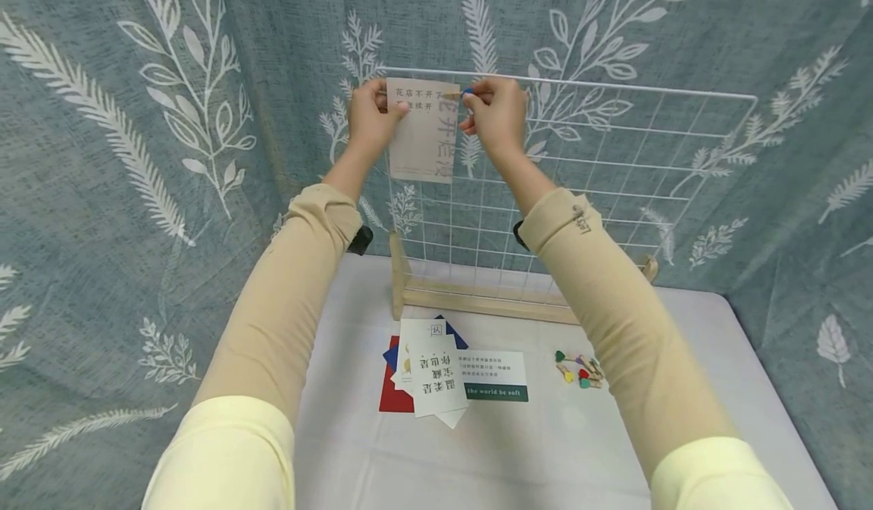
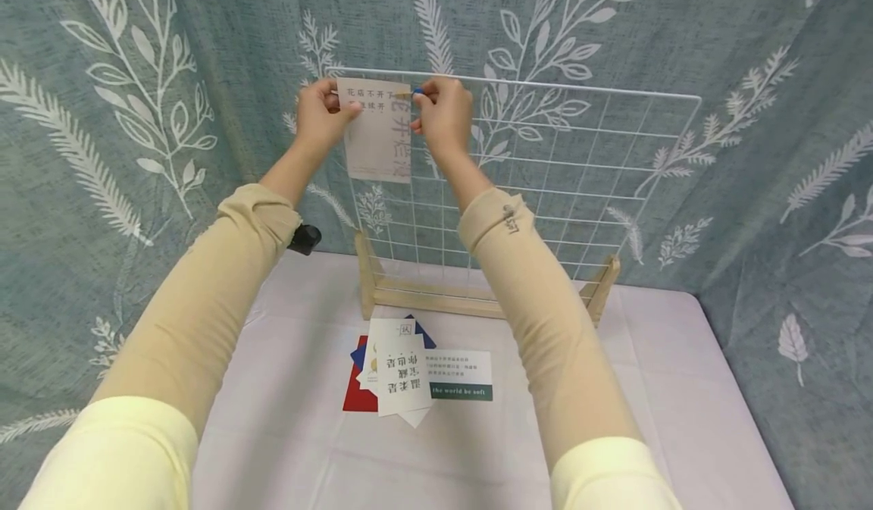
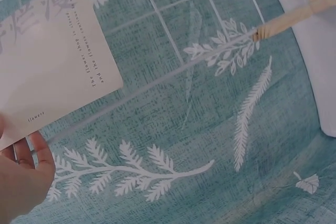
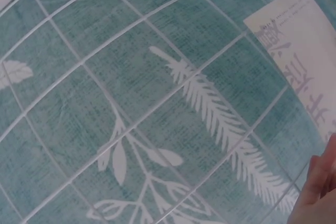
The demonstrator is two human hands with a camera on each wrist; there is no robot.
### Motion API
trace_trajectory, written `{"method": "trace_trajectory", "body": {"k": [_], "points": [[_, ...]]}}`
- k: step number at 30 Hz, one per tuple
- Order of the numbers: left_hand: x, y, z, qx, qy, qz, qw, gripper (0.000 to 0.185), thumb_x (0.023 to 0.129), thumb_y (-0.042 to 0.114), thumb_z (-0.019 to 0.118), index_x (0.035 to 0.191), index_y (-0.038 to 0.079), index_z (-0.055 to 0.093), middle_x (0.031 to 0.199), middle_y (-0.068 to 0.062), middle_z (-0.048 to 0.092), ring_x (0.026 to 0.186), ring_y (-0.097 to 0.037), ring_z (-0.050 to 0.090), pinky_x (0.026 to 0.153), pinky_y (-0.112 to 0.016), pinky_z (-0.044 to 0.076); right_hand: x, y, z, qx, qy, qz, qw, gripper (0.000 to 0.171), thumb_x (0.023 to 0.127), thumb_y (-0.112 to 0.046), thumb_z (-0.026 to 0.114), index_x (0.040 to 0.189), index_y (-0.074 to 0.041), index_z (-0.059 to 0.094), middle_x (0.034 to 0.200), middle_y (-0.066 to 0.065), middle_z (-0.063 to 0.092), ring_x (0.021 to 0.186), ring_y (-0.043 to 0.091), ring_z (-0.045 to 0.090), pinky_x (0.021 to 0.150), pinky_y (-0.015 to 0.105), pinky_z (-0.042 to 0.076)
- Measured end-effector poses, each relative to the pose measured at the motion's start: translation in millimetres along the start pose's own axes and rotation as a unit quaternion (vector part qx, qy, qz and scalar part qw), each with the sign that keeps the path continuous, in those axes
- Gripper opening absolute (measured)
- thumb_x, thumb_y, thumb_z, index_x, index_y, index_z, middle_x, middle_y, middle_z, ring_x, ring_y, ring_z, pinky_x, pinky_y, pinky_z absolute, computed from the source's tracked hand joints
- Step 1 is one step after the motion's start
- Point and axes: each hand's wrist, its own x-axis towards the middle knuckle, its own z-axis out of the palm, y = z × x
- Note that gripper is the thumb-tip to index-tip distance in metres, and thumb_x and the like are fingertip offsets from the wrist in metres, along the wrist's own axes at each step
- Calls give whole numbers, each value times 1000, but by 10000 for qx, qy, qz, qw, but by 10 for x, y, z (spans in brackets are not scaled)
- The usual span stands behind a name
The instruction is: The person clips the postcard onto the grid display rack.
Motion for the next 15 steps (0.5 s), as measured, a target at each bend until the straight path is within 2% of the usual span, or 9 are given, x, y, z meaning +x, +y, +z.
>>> {"method": "trace_trajectory", "body": {"k": [4,6,10,15], "points": [[-7,14,5,-90,76,-113,9999,30,90,8,61,120,1,57,105,-23,68,75,-10,55,74,-23,47,-10,-9,-4,-72,-7,-31,10000,24,91,-5,59,111,8,62,107,19,69,47,-1,55,58,18,55],[-10,15,9,-162,161,-95,9997,29,89,6,62,117,0,58,99,-21,68,71,-7,52,73,-23,47,-15,-16,-8,-114,-9,-40,9999,24,91,-5,59,112,7,62,108,19,69,47,-1,55,58,18,55],[-8,7,37,-143,351,-134,9992,28,88,5,64,115,-1,58,92,-12,63,66,-3,47,71,-21,47,-38,-25,-22,-361,-32,-115,9993,25,92,-5,57,115,5,61,107,18,69,48,-2,54,59,17,54],[-19,20,85,60,558,-334,9979,31,89,6,63,119,2,57,101,-12,62,74,-8,50,72,-21,47,-74,-27,-61,-750,36,-376,9965,23,94,-5,54,114,3,61,101,17,69,50,0,53,58,16,53]]}}
